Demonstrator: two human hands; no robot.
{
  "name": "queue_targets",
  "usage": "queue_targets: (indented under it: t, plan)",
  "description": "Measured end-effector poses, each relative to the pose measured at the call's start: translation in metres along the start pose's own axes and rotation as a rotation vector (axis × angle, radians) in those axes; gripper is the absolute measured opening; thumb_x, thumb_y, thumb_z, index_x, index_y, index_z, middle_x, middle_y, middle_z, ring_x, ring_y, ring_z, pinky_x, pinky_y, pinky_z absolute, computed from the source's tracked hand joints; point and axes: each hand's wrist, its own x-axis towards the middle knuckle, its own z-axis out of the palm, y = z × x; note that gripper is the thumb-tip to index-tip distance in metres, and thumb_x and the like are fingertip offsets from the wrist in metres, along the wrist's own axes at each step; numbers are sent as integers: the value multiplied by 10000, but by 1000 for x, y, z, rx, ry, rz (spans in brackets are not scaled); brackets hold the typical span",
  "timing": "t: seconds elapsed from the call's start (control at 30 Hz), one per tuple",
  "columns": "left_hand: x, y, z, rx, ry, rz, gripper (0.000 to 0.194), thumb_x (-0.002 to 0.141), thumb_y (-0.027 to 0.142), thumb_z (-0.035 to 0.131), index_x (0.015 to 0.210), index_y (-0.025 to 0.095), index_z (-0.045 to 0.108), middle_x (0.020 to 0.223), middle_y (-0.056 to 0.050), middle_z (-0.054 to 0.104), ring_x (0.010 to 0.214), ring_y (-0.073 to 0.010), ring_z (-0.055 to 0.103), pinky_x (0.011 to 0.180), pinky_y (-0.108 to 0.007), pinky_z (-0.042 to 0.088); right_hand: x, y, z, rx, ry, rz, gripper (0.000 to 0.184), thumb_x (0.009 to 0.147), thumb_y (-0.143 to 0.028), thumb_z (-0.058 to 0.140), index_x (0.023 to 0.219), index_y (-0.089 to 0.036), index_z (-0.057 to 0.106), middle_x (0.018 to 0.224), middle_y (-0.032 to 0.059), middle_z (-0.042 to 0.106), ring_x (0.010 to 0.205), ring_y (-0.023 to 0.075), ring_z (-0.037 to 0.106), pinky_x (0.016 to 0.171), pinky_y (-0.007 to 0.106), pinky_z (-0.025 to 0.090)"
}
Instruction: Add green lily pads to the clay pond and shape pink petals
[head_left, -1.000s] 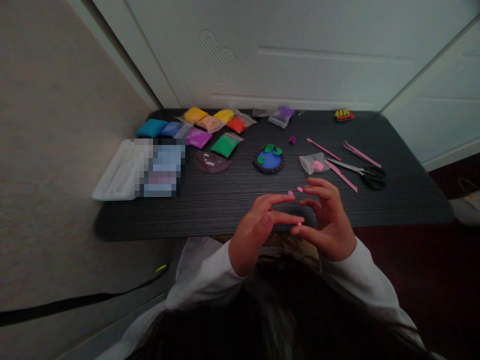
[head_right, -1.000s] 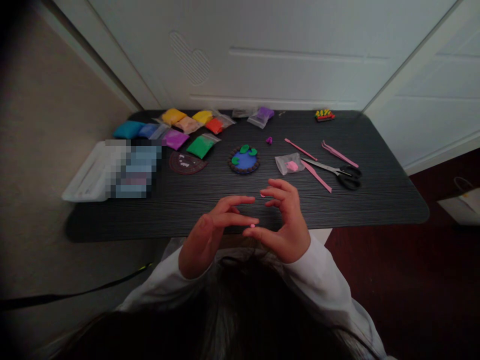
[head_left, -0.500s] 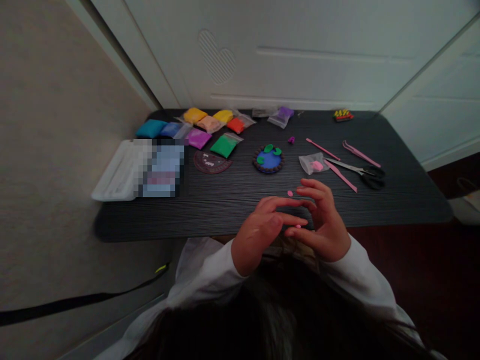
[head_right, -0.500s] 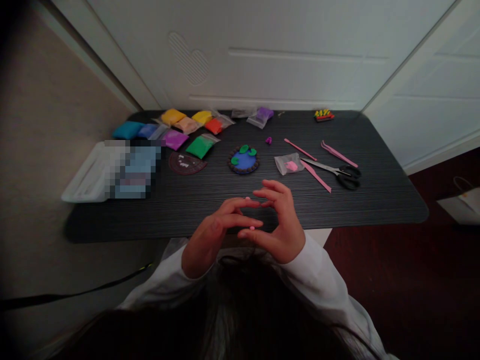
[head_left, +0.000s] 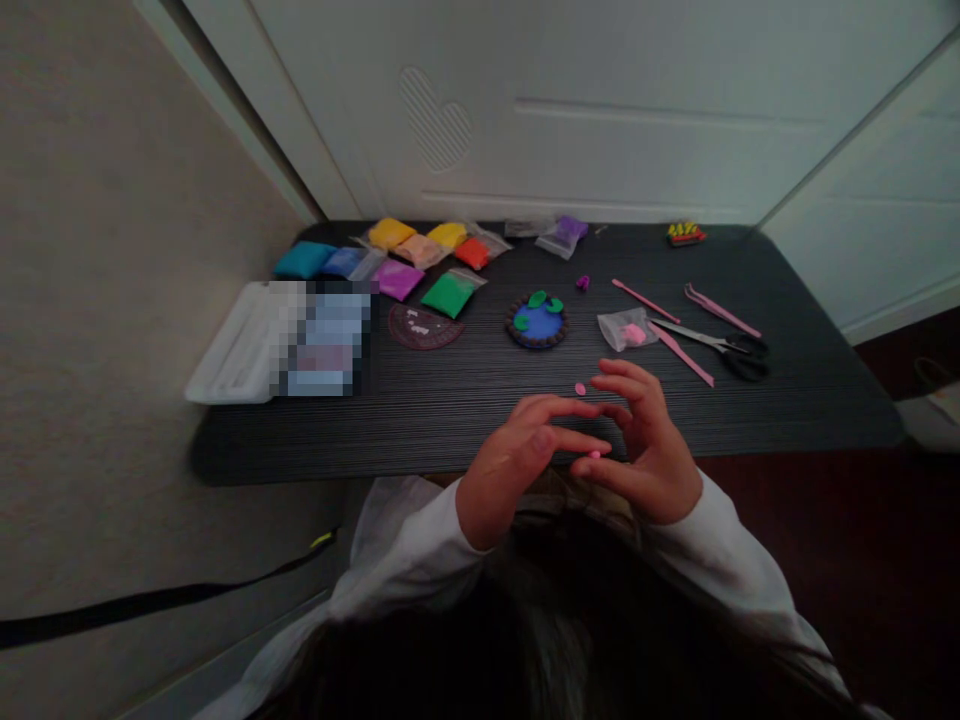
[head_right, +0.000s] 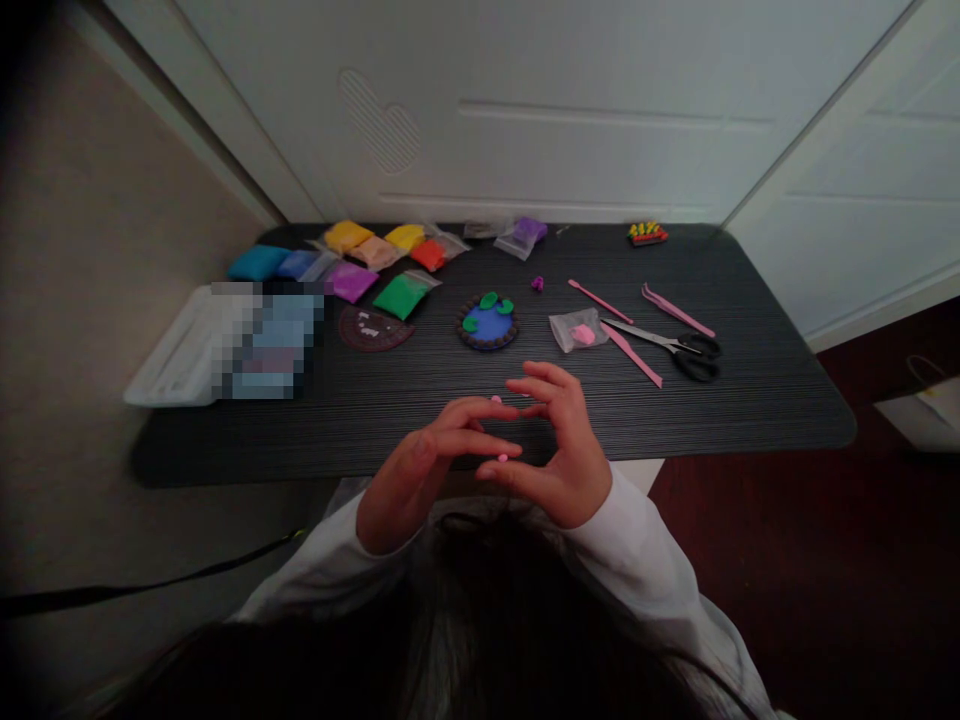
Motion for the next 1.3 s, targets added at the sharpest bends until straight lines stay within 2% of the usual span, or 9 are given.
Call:
queue_targets:
  t: [0.13, 0.3, 0.47, 0.67, 0.83, 1.0, 1.2, 1.3]
  plan:
    - [-1, -1, -1, -21, 60, 7, 561, 871, 416, 117, 952, 216, 635, 1170, -43, 515, 1129, -209, 392, 972, -407, 264, -1, 1, -3, -1, 36, 24, 621, 558, -342, 712, 1107, -317, 422, 1263, 46, 304, 1146, 244, 361, 821, 393, 455]
    - [0, 1, 0, 10, -13, 1, 557, 863, 442, 142, 945, 208, 641, 1160, -50, 527, 1132, -210, 387, 993, -402, 235, -1, -2, 0, -1, -2, 2, 646, 536, -324, 731, 1105, -308, 426, 1256, 55, 308, 1145, 251, 360, 832, 398, 451]
    - [-2, -1, -1, -26, 66, 0, 565, 868, 423, 119, 934, 215, 640, 1161, -44, 522, 1124, -209, 396, 963, -405, 277, -1, 0, -2, -15, 32, 27, 634, 550, -349, 715, 1110, -311, 419, 1264, 51, 303, 1136, 243, 369, 822, 390, 453]
    - [-2, 0, -1, 1, 4, -1, 549, 863, 440, 140, 954, 216, 633, 1171, -40, 520, 1131, -209, 390, 964, -404, 277, -1, -1, -2, -19, -3, 5, 645, 542, -320, 726, 1111, -306, 423, 1264, 57, 303, 1157, 252, 348, 825, 395, 454]
    - [-3, -2, -3, -7, 64, -6, 544, 870, 413, 134, 948, 217, 635, 1166, -43, 519, 1126, -208, 397, 966, -403, 280, -1, 0, -3, -31, 41, 32, 620, 566, -329, 708, 1114, -307, 418, 1268, 52, 301, 1147, 241, 356, 827, 394, 452]
    - [0, 0, -2, 52, -29, 1, 553, 859, 450, 149, 955, 207, 637, 1156, -52, 531, 1134, -212, 386, 988, -404, 246, -1, 0, -1, -12, -9, -4, 654, 542, -293, 730, 1118, -306, 422, 1262, 56, 301, 1139, 245, 363, 823, 391, 455]
    - [-3, -2, -4, 7, 16, 14, 554, 867, 425, 129, 976, 201, 624, 1182, -60, 505, 1142, -215, 375, 973, -417, 262, -2, 2, -3, -31, 43, 15, 633, 561, -326, 713, 1121, -313, 418, 1266, 51, 302, 1143, 243, 358, 826, 405, 449]
    - [-1, -1, -4, 44, -18, 19, 555, 861, 447, 140, 964, 210, 632, 1157, -65, 525, 1133, -216, 382, 976, -417, 254, -1, 0, -2, -32, 16, 7, 640, 549, -327, 721, 1116, -308, 424, 1263, 57, 302, 1141, 251, 360, 821, 405, 455]
